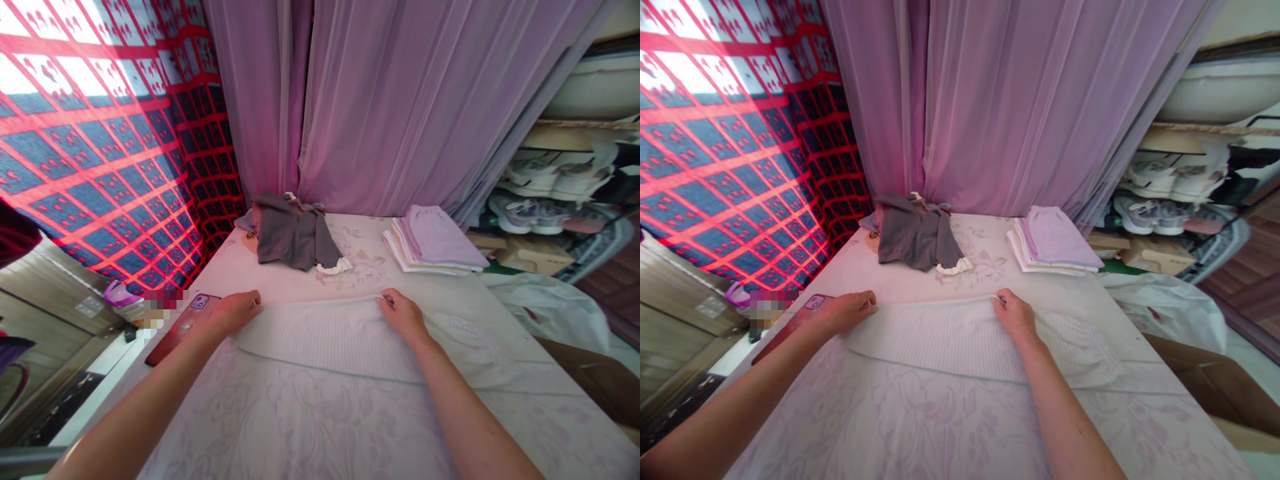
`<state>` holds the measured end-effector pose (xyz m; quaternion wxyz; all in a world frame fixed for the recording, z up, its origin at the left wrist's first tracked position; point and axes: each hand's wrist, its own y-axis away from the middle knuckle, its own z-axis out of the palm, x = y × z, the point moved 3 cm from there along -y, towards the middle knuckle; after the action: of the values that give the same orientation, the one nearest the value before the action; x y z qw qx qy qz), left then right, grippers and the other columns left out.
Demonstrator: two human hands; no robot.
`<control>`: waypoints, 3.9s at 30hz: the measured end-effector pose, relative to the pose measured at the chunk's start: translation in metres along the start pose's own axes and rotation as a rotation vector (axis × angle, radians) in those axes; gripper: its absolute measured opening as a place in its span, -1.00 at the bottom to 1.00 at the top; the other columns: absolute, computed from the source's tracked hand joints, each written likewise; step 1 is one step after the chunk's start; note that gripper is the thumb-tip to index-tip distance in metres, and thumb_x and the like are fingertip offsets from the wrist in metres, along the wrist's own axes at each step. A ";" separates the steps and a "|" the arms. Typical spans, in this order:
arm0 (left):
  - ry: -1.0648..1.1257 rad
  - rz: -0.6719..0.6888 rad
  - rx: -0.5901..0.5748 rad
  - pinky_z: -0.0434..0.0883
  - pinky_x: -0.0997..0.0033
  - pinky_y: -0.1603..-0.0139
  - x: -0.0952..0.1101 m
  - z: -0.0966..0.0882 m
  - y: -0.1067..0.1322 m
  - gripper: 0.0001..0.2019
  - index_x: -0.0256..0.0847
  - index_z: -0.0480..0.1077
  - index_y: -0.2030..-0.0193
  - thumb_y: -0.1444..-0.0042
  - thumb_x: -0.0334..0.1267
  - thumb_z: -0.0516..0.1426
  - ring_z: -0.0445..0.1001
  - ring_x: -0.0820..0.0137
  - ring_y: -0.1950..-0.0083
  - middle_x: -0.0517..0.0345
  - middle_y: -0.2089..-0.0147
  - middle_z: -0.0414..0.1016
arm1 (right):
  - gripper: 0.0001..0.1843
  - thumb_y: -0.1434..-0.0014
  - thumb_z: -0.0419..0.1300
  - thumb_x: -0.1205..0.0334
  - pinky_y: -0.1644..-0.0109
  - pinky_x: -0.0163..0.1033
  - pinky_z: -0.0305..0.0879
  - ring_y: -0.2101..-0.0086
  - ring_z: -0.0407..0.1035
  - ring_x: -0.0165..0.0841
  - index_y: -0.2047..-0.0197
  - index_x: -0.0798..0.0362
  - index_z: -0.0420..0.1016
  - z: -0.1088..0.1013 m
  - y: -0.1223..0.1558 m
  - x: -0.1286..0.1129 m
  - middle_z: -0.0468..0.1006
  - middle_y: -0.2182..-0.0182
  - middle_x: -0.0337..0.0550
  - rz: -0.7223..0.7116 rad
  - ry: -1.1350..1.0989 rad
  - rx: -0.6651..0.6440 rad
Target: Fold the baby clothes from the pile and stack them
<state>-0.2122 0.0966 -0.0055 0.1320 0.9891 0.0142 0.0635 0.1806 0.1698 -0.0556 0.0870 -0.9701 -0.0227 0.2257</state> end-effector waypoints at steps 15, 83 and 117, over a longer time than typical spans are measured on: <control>0.225 0.128 0.109 0.29 0.45 0.31 -0.019 -0.003 0.009 -0.76 -0.13 0.34 0.26 -0.14 -0.08 -0.06 0.43 0.38 0.30 0.22 0.34 0.47 | -0.76 -0.07 0.07 0.03 0.39 -0.31 0.18 0.52 0.35 -0.38 0.30 -0.02 0.44 -0.019 0.004 0.000 0.55 0.46 -0.25 -0.023 -0.168 0.102; -0.147 0.149 0.296 0.03 -0.05 -0.31 0.077 0.056 0.002 -0.41 -0.16 0.08 -0.35 -0.25 0.04 -0.18 0.01 0.17 -0.40 0.07 -0.41 0.04 | -0.41 -0.21 -0.09 -0.17 0.08 -0.16 0.29 0.04 0.41 -0.14 0.01 0.12 0.43 -0.116 0.056 0.105 0.51 0.05 0.14 0.571 0.243 -0.154; -0.101 0.177 0.318 -0.02 -0.05 -0.32 0.078 0.059 0.005 -0.39 -0.14 0.09 -0.35 -0.24 0.09 -0.19 0.00 0.15 -0.40 0.06 -0.41 0.04 | -0.40 -0.32 -0.27 -0.04 -0.33 0.13 -0.31 -0.33 -0.21 -0.27 -0.37 -0.09 -0.01 -0.038 0.092 0.013 -0.08 -0.37 -0.15 -0.056 0.369 -0.235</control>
<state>-0.1274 0.0802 -0.0516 -0.0317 0.9968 -0.0696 0.0219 0.2097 0.0749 -0.0446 -0.0176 -0.9974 -0.0594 0.0376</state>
